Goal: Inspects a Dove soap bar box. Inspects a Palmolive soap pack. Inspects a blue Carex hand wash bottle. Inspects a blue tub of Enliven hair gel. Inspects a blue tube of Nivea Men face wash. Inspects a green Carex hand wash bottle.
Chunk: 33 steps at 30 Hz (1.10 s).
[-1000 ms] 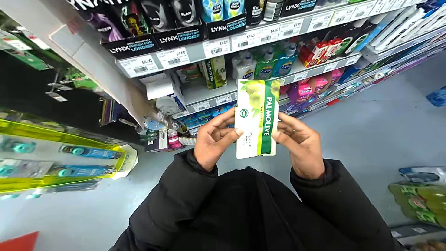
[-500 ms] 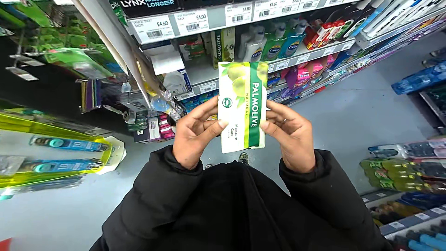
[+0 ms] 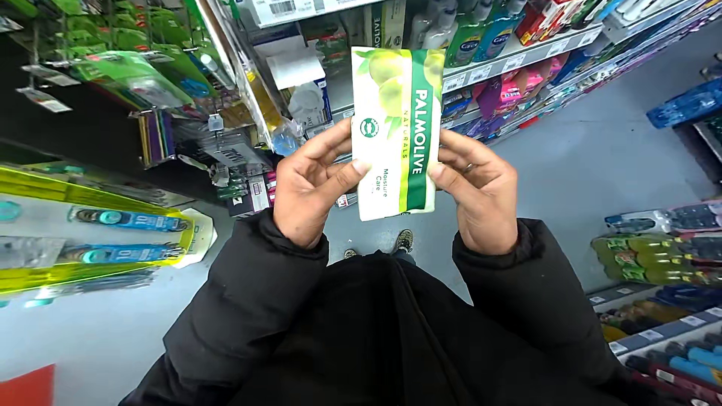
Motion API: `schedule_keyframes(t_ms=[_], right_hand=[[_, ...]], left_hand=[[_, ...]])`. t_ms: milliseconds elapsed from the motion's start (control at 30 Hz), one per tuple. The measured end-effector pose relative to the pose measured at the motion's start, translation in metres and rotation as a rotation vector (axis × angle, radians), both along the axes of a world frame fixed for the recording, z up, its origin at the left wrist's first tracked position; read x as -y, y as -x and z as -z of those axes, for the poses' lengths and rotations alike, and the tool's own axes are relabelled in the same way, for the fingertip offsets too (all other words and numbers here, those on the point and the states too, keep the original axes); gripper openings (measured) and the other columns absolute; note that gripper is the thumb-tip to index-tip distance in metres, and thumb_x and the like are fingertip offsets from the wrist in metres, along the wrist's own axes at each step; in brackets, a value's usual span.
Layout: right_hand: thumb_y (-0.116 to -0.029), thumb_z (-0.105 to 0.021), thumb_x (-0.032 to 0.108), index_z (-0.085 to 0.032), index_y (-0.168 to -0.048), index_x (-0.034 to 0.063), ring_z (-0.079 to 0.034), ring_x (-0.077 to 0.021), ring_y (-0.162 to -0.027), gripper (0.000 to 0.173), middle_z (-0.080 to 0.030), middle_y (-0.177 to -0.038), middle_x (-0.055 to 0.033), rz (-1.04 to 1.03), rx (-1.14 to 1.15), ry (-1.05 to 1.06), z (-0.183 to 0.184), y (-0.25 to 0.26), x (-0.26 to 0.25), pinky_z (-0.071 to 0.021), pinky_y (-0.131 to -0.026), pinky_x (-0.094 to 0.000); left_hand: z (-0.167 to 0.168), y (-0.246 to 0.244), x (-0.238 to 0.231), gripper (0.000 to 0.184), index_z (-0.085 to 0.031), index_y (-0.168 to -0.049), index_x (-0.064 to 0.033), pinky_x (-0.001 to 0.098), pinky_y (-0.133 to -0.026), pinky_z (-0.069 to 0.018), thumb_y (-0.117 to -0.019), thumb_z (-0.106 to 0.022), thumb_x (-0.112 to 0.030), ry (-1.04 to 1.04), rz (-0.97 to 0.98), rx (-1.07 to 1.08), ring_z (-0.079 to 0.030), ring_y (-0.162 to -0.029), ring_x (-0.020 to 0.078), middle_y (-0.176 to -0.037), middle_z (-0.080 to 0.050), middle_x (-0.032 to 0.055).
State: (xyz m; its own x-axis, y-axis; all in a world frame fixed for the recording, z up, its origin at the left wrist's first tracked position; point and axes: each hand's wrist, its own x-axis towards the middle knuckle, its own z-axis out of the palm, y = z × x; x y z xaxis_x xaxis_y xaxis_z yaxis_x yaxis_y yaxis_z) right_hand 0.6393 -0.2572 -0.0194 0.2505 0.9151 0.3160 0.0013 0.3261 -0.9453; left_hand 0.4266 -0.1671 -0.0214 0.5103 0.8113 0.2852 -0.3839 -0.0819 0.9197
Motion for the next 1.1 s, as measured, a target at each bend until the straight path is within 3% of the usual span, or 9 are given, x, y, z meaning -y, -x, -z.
schedule_keyframes(t_ms=[1100], right_hand=[[-0.0942,-0.064,-0.005,-0.058,-0.135,-0.0083,-0.074,-0.0197,-0.094,0.041,-0.073,-0.112,-0.0152,-0.013,-0.014,0.0,-0.004,0.02,-0.001,-0.0634,-0.083,-0.0329]], left_hand=[[0.0,0.019,-0.002,0.051,-0.048,-0.144,0.0106,0.0379,-0.089,-0.0634,-0.0945,-0.062,0.01,0.006,0.0,0.067,-0.072,-0.105,0.0265,-0.129,-0.066,0.0204]])
